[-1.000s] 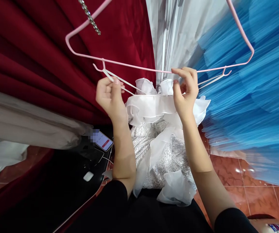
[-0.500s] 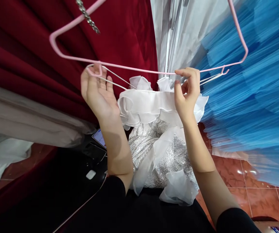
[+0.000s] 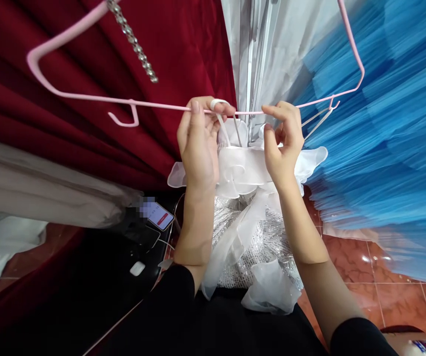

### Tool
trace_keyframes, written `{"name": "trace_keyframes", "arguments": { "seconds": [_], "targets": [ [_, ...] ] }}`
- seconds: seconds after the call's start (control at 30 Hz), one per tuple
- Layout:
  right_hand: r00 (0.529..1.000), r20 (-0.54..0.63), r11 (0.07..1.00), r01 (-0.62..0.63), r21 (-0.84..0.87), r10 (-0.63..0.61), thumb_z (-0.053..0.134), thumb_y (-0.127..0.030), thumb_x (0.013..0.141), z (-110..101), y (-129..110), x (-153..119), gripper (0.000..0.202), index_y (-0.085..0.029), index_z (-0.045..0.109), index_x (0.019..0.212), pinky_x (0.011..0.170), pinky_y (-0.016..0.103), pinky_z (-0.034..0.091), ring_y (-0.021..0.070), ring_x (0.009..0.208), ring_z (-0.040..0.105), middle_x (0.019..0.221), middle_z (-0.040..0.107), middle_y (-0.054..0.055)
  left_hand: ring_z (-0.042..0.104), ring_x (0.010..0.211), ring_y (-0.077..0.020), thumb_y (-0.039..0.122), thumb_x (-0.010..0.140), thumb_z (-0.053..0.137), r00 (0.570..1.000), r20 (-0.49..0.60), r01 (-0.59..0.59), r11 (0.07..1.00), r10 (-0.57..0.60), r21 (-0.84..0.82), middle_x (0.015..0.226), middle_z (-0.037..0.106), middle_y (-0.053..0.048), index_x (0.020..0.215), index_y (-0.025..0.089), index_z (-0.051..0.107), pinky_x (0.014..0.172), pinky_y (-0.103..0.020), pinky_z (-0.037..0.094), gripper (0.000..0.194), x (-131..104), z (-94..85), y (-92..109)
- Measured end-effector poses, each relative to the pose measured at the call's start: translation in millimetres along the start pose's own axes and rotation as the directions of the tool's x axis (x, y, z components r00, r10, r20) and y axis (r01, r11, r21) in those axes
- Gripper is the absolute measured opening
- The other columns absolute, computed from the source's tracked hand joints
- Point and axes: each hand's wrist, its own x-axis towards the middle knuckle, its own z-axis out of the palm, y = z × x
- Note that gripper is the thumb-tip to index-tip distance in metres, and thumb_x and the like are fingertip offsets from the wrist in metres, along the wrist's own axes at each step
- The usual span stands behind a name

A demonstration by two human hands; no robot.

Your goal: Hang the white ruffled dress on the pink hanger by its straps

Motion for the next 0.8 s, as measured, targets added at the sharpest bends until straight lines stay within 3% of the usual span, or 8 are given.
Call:
{"name": "trace_keyframes", "arguments": {
  "seconds": [0.1,0.17,0.23,0.3,0.37,0.5,0.6,0.8],
  "targets": [
    [0.996,0.094,0.999,-0.007,0.048,0.002,0.049,-0.034,0.091,-9,-6,-2,0.029,-0.032,0.063,0.116,0.076,0.034,0.059,0.0214,0.119,0.057,0.13,0.058,0.002,0.059,0.079,-0.0166,0.024,0.104,0.035,0.997,-0.069,-0.019,1.0,0.018,-0.019,0.076,0.057,-0.003,0.077,0.021,0.056,0.081,-0.035,0.047,0.034,5,-2.1,-11],
    [0.998,0.051,0.996,-0.028,0.082,0.024,0.051,-0.033,0.09,-18,-5,-5,0.029,-0.034,0.063,0.117,0.075,0.033,0.058,0.0205,0.117,0.058,0.132,0.058,0.001,0.057,0.078,-0.0158,0.023,0.104,0.034,0.997,-0.069,-0.02,1.0,0.019,-0.01,0.076,0.056,-0.004,0.077,0.021,0.054,0.079,-0.034,0.045,0.034,9,-3.6,-16],
    [0.985,-0.154,0.994,-0.057,0.095,0.071,0.05,-0.031,0.09,-30,6,-6,0.029,-0.034,0.062,0.117,0.075,0.032,0.057,0.0178,0.109,0.061,0.129,0.059,0.0,0.056,0.08,-0.016,0.024,0.105,0.034,0.999,-0.048,-0.025,1.0,0.025,0.008,0.078,0.056,-0.004,0.078,0.021,0.052,0.082,-0.035,0.044,0.033,12,-4.8,-18],
    [0.908,-0.4,0.991,-0.094,0.096,0.125,0.051,-0.029,0.088,-45,26,-4,0.031,-0.033,0.059,0.117,0.073,0.032,0.055,0.0153,0.099,0.062,0.124,0.059,0.0,0.057,0.08,-0.0165,0.025,0.105,0.033,0.999,-0.032,-0.031,1.0,0.031,0.007,0.078,0.055,-0.004,0.078,0.021,0.051,0.087,-0.037,0.045,0.032,14,-6.7,-20],
    [0.847,-0.491,0.978,-0.159,0.136,0.206,0.057,-0.03,0.083,-57,50,2,0.035,-0.031,0.056,0.118,0.065,0.028,0.052,0.0133,0.088,0.061,0.119,0.059,0.001,0.058,0.08,-0.0171,0.027,0.105,0.031,1.0,0.002,-0.007,1.0,0.007,-0.012,0.078,0.055,-0.003,0.079,0.021,0.049,0.09,-0.04,0.045,0.032,15,-9.7,-21],
    [0.871,-0.188,0.874,-0.394,0.286,0.454,0.065,-0.032,0.075,-67,85,16,0.036,-0.029,0.06,0.111,0.055,0.023,0.045,0.0076,0.066,0.054,0.11,0.064,0.002,0.061,0.084,-0.0181,0.029,0.105,0.03,0.997,0.058,0.052,0.998,-0.05,-0.029,0.079,0.055,-0.003,0.081,0.021,0.046,0.087,-0.04,0.046,0.03,15,-16.2,-23],
    [0.88,-0.054,0.847,-0.436,0.303,0.472,0.067,-0.033,0.075,-63,83,21,0.027,-0.026,0.064,0.101,0.054,0.022,0.043,0.0062,0.06,0.052,0.098,0.065,-0.001,0.061,0.074,-0.0161,0.03,0.105,0.03,0.998,0.035,0.046,0.999,-0.045,-0.02,0.076,0.055,-0.002,0.079,0.021,0.045,0.078,-0.036,0.048,0.032,17,-16.9,-22],
    [0.859,-0.298,0.898,-0.335,0.286,0.416,0.063,-0.029,0.079,-69,50,21,0.017,-0.019,0.059,0.065,0.049,0.024,0.031,0.0067,0.047,0.041,0.054,0.05,-0.004,0.063,0.072,-0.0177,0.035,0.101,0.041,0.997,-0.039,0.064,0.998,-0.063,0.014,0.074,0.061,-0.001,0.073,0.026,0.048,0.072,-0.032,0.048,0.03,24,-13.2,-19]
  ]
}}
